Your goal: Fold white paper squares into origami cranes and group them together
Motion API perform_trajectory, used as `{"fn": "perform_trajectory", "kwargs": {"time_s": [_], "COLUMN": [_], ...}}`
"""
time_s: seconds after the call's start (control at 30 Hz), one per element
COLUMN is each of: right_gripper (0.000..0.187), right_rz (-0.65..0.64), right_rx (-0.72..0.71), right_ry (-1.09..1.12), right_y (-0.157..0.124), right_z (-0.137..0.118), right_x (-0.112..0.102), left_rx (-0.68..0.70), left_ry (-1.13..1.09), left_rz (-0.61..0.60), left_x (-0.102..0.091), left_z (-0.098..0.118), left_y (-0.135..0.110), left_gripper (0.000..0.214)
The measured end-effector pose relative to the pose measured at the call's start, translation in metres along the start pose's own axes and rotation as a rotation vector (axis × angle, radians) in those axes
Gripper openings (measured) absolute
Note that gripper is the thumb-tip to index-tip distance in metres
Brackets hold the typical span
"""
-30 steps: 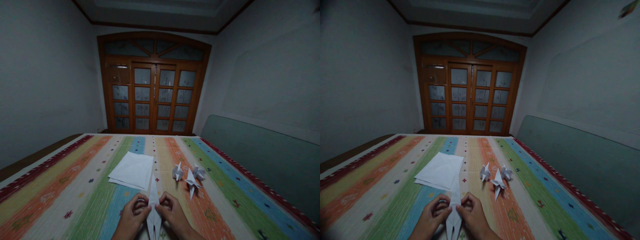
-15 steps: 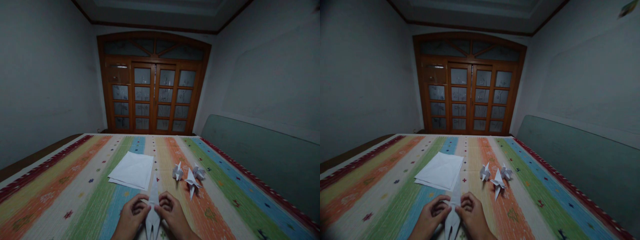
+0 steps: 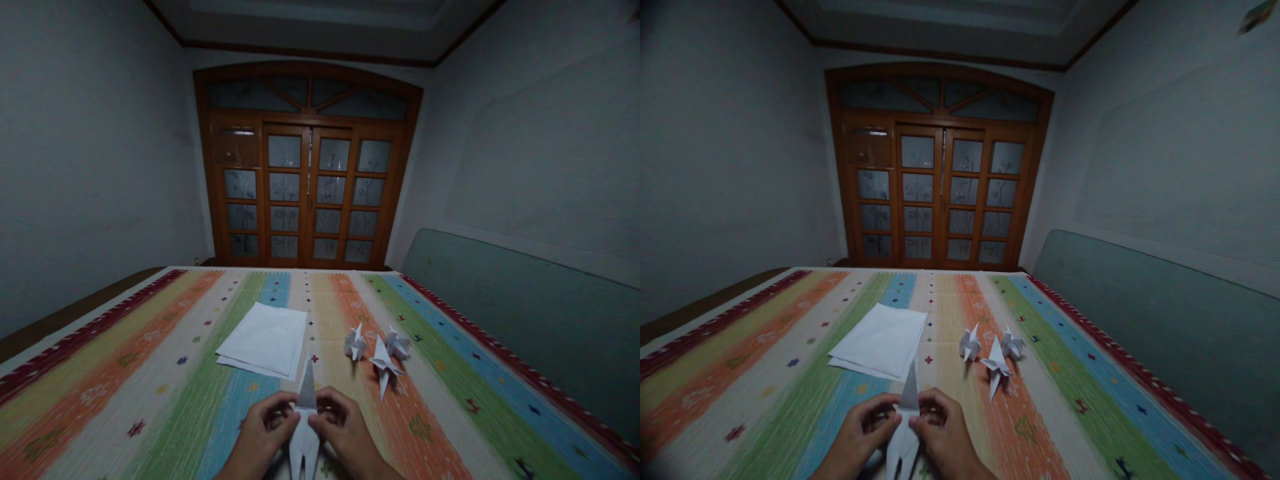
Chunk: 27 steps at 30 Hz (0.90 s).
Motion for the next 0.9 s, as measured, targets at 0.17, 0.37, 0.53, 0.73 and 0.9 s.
{"fn": "perform_trajectory", "kwargs": {"time_s": [0.17, 0.37, 0.53, 0.73, 0.9], "right_gripper": [0.040, 0.030, 0.014, 0.012, 0.027], "right_rz": [-0.029, 0.021, 0.033, 0.002, 0.010], "right_rx": [0.011, 0.041, -0.002, -0.067, -0.080], "right_ry": [-0.047, -0.067, -0.099, -0.151, -0.214], "right_y": [0.001, -0.002, -0.003, -0.004, -0.007], "right_z": [0.003, 0.005, 0.007, 0.009, 0.008], "right_x": [-0.003, -0.003, -0.006, -0.008, -0.012], "left_rx": [0.014, 0.038, 0.041, 0.030, -0.007], "left_ry": [0.096, 0.093, 0.061, 0.123, 0.134], "left_rz": [0.008, -0.047, -0.075, -0.071, -0.056], "left_x": [0.001, 0.005, 0.004, -0.003, -0.003], "left_z": [0.011, 0.019, 0.014, 0.006, 0.004], "left_y": [-0.002, -0.006, -0.007, -0.009, -0.008], "left_gripper": [0.041, 0.036, 0.026, 0.032, 0.045]}}
Point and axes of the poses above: each hand's wrist, its own y-axis towards the middle knuckle, its own x-axis out of the palm, z = x × y, the point moved 1 cm from there along y, towards the middle knuckle, and after that the axes turned 1 degree about -z, right-handed, at the moved point
